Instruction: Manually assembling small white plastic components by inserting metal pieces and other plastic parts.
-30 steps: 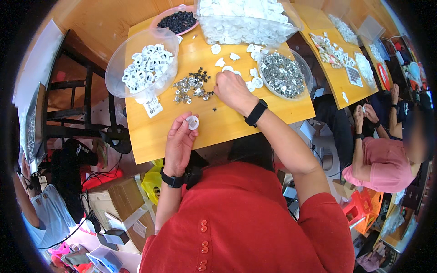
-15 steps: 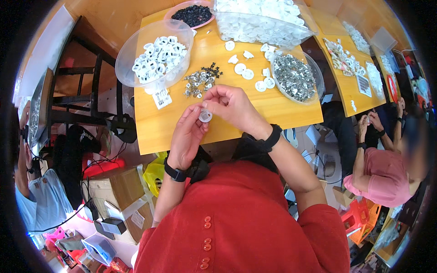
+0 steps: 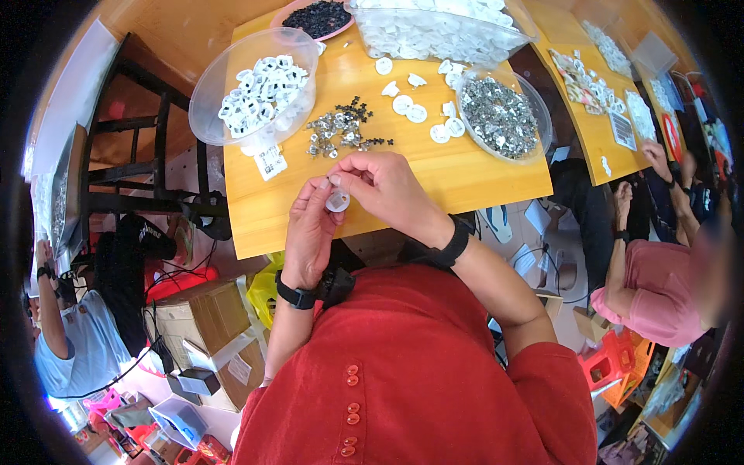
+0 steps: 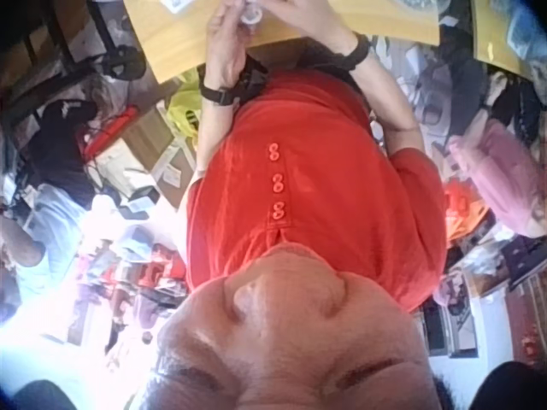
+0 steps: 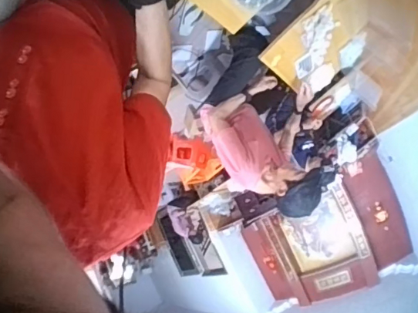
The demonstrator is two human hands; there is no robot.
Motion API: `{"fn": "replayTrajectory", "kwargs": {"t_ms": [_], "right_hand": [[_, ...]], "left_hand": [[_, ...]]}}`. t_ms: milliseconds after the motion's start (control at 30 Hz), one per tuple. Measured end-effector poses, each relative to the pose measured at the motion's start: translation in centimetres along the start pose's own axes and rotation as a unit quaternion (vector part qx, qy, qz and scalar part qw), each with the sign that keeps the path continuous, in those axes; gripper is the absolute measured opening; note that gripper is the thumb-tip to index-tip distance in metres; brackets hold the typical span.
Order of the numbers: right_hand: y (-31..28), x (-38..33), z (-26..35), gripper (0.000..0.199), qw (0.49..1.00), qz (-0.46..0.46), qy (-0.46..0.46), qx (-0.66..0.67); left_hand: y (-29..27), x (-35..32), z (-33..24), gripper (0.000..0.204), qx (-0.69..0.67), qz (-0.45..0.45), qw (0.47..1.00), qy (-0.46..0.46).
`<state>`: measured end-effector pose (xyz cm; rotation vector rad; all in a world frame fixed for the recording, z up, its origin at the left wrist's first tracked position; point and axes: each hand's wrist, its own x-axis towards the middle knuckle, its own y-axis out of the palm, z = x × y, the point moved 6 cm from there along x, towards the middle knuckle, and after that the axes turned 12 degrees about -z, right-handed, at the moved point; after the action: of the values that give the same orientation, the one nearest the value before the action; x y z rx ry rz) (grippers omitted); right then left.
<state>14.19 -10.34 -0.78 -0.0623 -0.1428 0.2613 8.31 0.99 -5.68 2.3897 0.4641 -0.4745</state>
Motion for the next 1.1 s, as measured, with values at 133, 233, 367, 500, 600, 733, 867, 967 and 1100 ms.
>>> {"fn": "replayTrajectory", "kwargs": {"t_ms": [133,233,367,500,600,733,867,967,1100], "right_hand": [[-0.3,0.1,-0.6,0.016,0.998,-0.018,0.024,-0.048],[-0.3,0.0,-0.1,0.016,0.997,-0.025,0.003,-0.072],[-0.4,0.1,1.0,0.014,0.992,-0.034,-0.067,-0.106],[-0.5,-0.2,2.2,0.01,0.977,-0.021,-0.138,-0.164],[-0.2,-0.8,3.5,0.005,0.933,-0.014,-0.231,-0.274],[-0.9,-0.4,3.1,0.003,0.94,-0.019,-0.215,-0.265],[-0.6,0.1,3.5,0.003,0.946,-0.007,-0.227,-0.23],[0.1,0.0,4.2,0.003,0.931,0.045,-0.279,-0.23],[0.1,-0.2,4.2,0.006,0.905,0.104,-0.303,-0.278]], "left_hand": [[0.1,0.1,0.6,0.012,0.017,0.001,1.0,-0.019],[0.1,0.1,0.8,0.013,0.012,0.004,0.999,-0.041],[0.0,0.2,1.0,0.013,0.005,0.006,0.999,-0.051],[-0.2,0.0,1.0,0.012,0.012,0.019,0.999,-0.048],[-0.4,-0.1,0.8,0.011,0.016,0.027,0.999,-0.041],[-0.3,-0.2,0.0,0.01,0.008,0.018,0.999,-0.032],[-0.5,-0.1,-0.1,0.01,0.02,0.025,0.999,-0.019],[-0.2,-0.2,-0.5,0.01,0.044,0.023,0.999,0.001],[-0.8,-0.3,-0.1,0.01,0.11,0.012,0.994,-0.001]]}}
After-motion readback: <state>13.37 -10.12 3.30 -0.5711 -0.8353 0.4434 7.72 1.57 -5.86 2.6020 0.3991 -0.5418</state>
